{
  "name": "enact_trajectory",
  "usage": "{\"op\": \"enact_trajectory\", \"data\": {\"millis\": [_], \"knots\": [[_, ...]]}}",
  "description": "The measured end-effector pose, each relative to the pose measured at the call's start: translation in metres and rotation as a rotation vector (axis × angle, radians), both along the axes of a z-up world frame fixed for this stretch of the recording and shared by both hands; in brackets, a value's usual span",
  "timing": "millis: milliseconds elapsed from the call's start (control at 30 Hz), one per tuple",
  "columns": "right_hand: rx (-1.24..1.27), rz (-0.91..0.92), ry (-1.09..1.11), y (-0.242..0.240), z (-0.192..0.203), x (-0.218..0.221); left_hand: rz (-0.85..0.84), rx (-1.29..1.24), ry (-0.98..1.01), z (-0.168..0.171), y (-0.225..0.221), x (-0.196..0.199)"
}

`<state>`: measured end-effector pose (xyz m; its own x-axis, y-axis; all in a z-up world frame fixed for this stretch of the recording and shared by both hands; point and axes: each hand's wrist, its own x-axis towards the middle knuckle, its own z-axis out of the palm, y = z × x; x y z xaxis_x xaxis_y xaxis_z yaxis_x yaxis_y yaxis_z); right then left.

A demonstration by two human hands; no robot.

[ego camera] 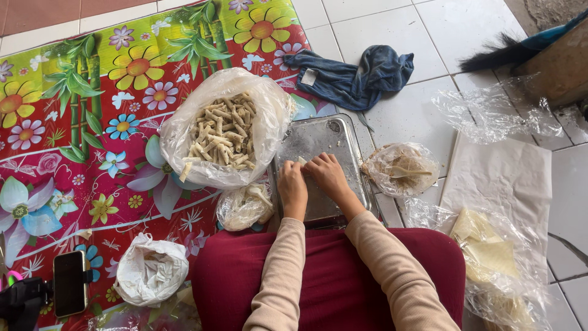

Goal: The person places pastry sheets onto a metal tray and puts filling from a plastic bag onto each sheet by hand.

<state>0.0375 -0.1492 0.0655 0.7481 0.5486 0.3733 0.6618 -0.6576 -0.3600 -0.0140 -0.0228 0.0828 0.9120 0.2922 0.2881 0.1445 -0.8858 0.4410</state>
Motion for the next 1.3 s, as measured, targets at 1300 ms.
{"op": "enact_trajectory", "data": {"millis": [1300], "knots": [[0.052,0.043,0.089,0.0,-0.012,0.016,-0.168,0.387,0.041,-0.015,0.009,0.01]]}}
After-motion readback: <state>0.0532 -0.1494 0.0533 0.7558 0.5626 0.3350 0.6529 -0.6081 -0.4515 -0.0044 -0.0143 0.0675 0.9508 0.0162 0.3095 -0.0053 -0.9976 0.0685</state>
